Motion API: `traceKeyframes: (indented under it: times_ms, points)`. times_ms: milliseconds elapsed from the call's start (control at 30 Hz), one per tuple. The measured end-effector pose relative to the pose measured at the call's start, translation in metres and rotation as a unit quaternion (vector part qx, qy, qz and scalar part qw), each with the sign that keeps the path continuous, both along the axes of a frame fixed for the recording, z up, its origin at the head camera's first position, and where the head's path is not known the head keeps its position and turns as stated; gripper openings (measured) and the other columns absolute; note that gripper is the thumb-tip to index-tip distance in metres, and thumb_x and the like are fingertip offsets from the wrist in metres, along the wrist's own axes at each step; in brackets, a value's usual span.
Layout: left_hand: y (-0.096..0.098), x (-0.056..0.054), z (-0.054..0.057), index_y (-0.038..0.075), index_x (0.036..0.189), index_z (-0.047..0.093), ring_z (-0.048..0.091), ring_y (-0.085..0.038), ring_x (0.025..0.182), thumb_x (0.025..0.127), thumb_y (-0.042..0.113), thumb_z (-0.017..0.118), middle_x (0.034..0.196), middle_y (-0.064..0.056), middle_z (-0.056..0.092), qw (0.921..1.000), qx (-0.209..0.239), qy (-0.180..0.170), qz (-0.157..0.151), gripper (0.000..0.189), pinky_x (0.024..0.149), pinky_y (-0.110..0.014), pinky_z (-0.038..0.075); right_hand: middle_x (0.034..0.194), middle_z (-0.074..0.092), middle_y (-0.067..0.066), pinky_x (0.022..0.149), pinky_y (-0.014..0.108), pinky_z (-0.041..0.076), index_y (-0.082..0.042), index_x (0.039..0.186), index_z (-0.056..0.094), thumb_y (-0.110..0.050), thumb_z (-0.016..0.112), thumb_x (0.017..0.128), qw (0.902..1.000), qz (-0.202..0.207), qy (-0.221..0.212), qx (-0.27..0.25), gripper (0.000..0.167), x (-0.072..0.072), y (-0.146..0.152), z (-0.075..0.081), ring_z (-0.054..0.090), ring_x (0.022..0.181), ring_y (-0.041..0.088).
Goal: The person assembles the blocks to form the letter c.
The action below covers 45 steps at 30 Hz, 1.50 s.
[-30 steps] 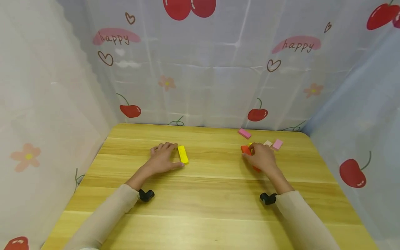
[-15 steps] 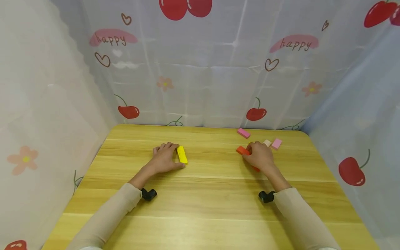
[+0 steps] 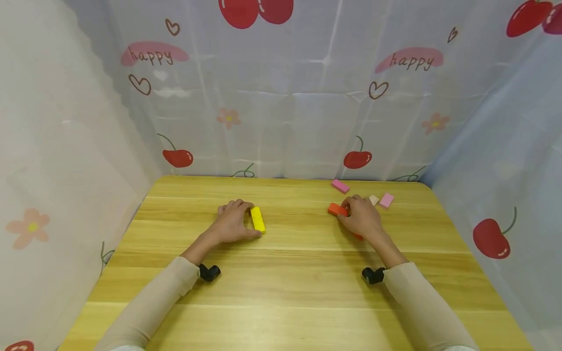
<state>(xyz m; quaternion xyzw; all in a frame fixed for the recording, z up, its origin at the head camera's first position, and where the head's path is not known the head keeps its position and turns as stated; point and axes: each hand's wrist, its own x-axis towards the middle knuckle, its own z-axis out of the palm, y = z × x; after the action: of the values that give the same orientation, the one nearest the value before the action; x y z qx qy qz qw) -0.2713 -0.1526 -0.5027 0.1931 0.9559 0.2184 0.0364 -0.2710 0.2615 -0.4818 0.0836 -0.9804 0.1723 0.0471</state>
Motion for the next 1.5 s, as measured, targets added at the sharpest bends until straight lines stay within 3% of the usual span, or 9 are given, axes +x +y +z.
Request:
traceKeyframes:
  times_ms: [333, 700, 1167, 1500]
  points:
    - [0.006, 0.005, 0.001, 0.014, 0.151, 0.057, 0.053, -0.031, 0.132, 0.079, 0.066, 0.087, 0.141, -0.007, 0.061, 0.9992, 0.020, 0.015, -0.031, 0.094, 0.117, -0.066, 0.029, 0.121, 0.072, 0.019, 0.089, 0.050, 0.049, -0.003, 0.125, 0.071, -0.023, 0.076, 0.101, 0.9994, 0.031, -0.014, 0.008, 0.032, -0.005, -0.012, 0.001, 0.057, 0.108, 0.039]
    - [0.010, 0.013, 0.000, 0.016, 0.146, 0.061, 0.055, -0.029, 0.131, 0.076, 0.067, 0.088, 0.137, -0.003, 0.064, 0.9974, -0.010, 0.038, -0.060, 0.090, 0.116, -0.064, 0.035, 0.124, 0.072, 0.016, 0.095, 0.053, 0.051, -0.004, 0.127, 0.069, -0.022, 0.074, 0.103, 0.9971, 0.075, -0.004, -0.003, 0.030, -0.009, -0.029, -0.002, 0.057, 0.112, 0.038]
    - [0.008, 0.017, -0.003, 0.015, 0.152, 0.057, 0.053, -0.029, 0.136, 0.076, 0.066, 0.088, 0.146, -0.003, 0.061, 0.9953, -0.001, 0.023, -0.094, 0.097, 0.119, -0.062, 0.035, 0.128, 0.071, 0.017, 0.103, 0.057, 0.051, -0.004, 0.130, 0.069, -0.020, 0.072, 0.104, 0.9929, 0.119, -0.005, -0.002, 0.030, -0.012, -0.055, -0.008, 0.064, 0.118, 0.039]
    - [0.009, 0.017, -0.003, 0.014, 0.152, 0.057, 0.053, -0.030, 0.137, 0.076, 0.063, 0.090, 0.147, -0.006, 0.061, 0.9951, -0.004, 0.021, -0.096, 0.097, 0.118, -0.063, 0.036, 0.133, 0.067, 0.013, 0.106, 0.052, 0.056, -0.007, 0.135, 0.065, -0.024, 0.068, 0.107, 0.9908, 0.132, -0.029, 0.004, 0.033, -0.013, -0.070, -0.008, 0.068, 0.119, 0.030]
